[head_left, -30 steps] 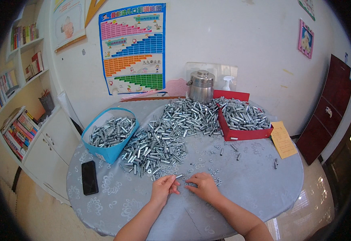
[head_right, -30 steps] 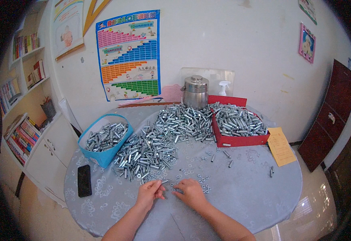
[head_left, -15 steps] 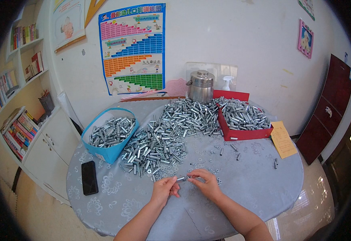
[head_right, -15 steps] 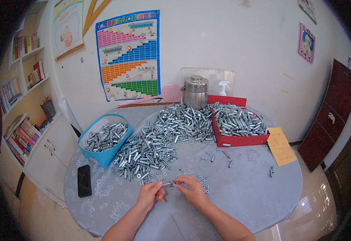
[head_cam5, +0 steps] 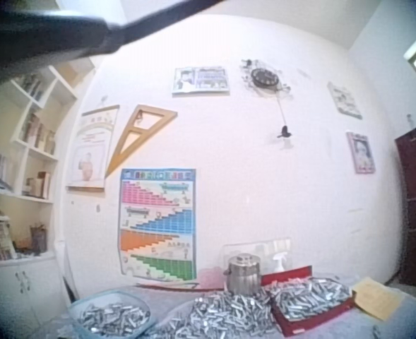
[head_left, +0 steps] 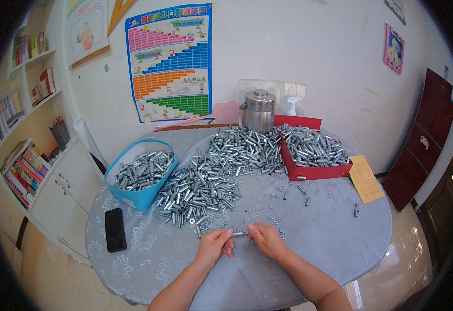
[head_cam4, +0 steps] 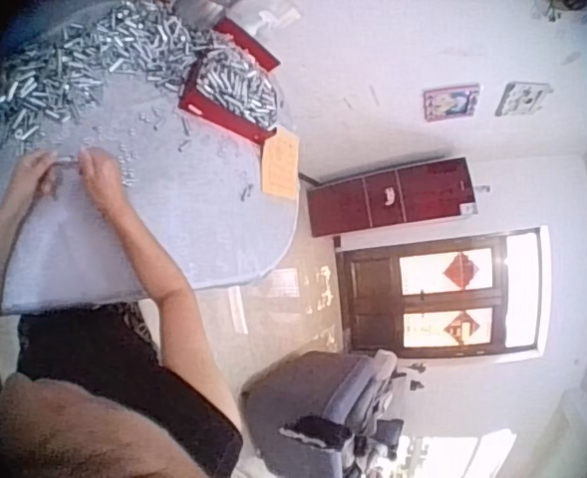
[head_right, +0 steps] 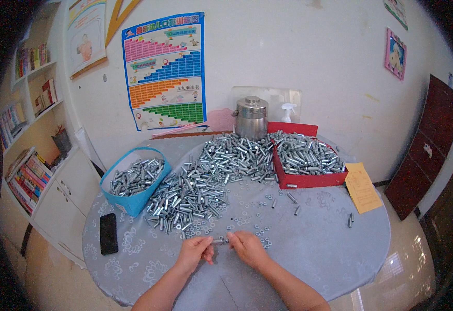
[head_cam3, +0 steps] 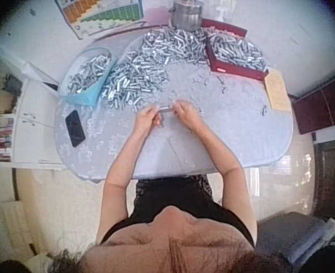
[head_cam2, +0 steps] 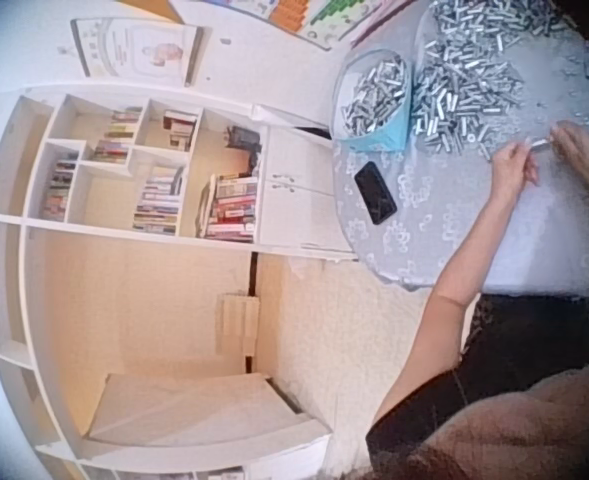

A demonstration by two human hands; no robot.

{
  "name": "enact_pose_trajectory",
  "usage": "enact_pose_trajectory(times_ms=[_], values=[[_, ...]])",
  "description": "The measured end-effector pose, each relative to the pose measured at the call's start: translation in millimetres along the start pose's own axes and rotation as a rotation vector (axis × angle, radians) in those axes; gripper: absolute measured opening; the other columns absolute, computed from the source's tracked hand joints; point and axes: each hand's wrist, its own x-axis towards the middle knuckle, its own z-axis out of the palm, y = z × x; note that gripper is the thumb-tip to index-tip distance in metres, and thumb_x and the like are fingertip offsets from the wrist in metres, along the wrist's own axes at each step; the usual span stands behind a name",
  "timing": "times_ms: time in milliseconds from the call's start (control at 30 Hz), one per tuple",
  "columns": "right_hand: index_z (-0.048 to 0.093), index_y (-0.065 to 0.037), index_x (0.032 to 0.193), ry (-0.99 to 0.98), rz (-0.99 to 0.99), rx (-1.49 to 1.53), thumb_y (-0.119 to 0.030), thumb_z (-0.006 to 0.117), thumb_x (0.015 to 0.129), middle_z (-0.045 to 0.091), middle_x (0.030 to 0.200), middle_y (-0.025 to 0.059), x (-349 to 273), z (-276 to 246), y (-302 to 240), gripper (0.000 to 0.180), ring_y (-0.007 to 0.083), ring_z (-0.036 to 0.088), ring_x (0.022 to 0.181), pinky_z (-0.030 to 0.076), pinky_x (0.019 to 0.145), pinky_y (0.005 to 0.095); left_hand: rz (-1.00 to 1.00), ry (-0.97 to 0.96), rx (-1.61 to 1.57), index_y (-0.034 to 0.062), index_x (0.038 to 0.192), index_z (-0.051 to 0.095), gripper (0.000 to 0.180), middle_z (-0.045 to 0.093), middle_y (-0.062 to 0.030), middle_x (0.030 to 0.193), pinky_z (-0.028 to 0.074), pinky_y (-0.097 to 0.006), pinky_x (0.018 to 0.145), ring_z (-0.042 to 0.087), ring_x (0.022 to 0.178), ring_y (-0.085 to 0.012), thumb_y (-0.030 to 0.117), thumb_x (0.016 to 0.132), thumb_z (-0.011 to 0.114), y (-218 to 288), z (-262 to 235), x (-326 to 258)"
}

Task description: The person sits at a table covered with a large pile of metal bolts and washers. They repeatedly pick up a bolt and a washer, thread the washer onto the bolt, and place the assembled unit into a red box on the right side of the table. The task continues in a repetitive loop throughout the video.

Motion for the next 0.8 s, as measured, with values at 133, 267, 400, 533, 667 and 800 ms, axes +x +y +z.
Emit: enact_pose_trajectory(times_ms=[133,267,400,533,667,800], values=[[0.059,0.000,0.080,0.147,-0.055,0.241,-0.027,0.043,0.090,0.059,0.072,0.0116,0,11,-4,0.033,0.0224,0.056,0.069,0.044,0.065,0.0303,0.009,0.020,-0.050,-0.0023,0.077,0.058,0.026,0.055,-0.0069,0.061,0.049,-0.028,0.043,0.050,0.044,-0.0126,0.022,0.087,0.054,-1,-3,2],[0.060,0.001,0.088,-0.056,0.017,0.220,-0.026,0.042,0.091,0.060,0.074,0.0109,0,3,4,0.032,0.0197,0.057,0.070,0.045,0.067,0.0296,0.015,0.099,-0.081,-0.0030,0.080,0.058,0.026,0.055,-0.0074,0.062,0.049,-0.028,0.042,0.050,0.045,-0.0127,0.022,0.086,0.055,-3,-6,4],[0.059,0.002,0.090,0.095,-0.021,0.293,-0.027,0.042,0.091,0.060,0.076,0.0115,0,8,-5,0.033,0.0189,0.057,0.070,0.045,0.066,0.0298,0.020,0.096,-0.073,-0.0034,0.081,0.058,0.027,0.055,-0.0075,0.063,0.049,-0.029,0.042,0.050,0.045,-0.0125,0.023,0.086,0.055,-4,-6,4],[0.059,0.002,0.086,0.082,-0.010,0.285,-0.028,0.043,0.091,0.060,0.076,0.0115,-1,7,-4,0.034,0.0196,0.057,0.071,0.045,0.065,0.0300,0.026,0.098,-0.084,-0.0034,0.080,0.058,0.027,0.055,-0.0078,0.063,0.049,-0.029,0.042,0.050,0.045,-0.0126,0.023,0.086,0.055,-3,-6,4],[0.060,0.001,0.086,0.058,-0.067,0.241,-0.028,0.045,0.090,0.060,0.077,0.0112,1,8,5,0.033,0.0207,0.058,0.071,0.045,0.066,0.0307,0.021,0.118,-0.062,-0.0027,0.079,0.057,0.026,0.055,-0.0078,0.062,0.049,-0.029,0.042,0.050,0.045,-0.0130,0.022,0.086,0.055,1,-1,2],[0.060,0.000,0.087,0.084,-0.049,0.207,-0.029,0.047,0.089,0.060,0.077,0.0116,-1,8,1,0.032,0.0216,0.058,0.069,0.045,0.065,0.0315,0.045,0.101,-0.058,-0.0019,0.077,0.057,0.025,0.055,-0.0075,0.062,0.049,-0.029,0.042,0.050,0.045,-0.0131,0.022,0.087,0.055,-4,-4,4]])
